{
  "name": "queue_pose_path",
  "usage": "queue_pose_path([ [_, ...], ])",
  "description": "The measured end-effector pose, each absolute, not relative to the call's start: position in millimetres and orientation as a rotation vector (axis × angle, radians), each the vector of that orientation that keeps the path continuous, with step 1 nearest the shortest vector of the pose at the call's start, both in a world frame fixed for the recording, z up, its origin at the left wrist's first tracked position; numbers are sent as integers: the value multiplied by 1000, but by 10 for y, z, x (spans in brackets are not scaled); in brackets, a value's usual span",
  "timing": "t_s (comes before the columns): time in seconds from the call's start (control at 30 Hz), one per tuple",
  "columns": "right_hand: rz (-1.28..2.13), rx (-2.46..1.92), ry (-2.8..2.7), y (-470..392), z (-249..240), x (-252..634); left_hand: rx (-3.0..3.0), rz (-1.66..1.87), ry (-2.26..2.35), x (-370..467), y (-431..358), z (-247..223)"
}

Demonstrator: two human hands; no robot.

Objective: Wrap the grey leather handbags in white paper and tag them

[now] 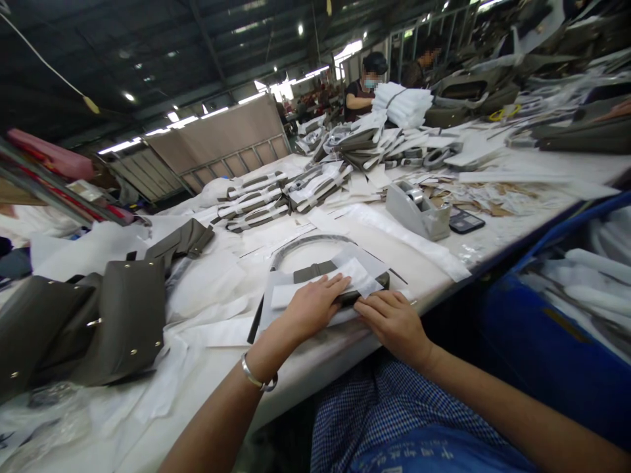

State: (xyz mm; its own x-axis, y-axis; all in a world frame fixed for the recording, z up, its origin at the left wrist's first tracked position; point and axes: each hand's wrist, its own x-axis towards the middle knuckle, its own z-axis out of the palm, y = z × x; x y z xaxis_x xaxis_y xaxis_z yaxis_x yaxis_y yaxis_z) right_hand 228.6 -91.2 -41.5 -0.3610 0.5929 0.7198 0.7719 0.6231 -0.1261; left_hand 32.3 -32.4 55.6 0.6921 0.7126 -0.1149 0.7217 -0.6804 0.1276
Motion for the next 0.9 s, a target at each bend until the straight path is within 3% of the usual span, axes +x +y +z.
queue_pose_path([
  [0.3, -316, -982, -2003, -847, -528, 2213, 2752, -22, 1200, 313, -441, 523],
  [0.53, -95, -868, -2084, -999, -467, 2481, 2943, 56, 1397, 386, -584, 152],
  [0.9, -347, -865, -2268, -662, -132, 2914, 3112, 12, 1378, 407, -627, 147],
])
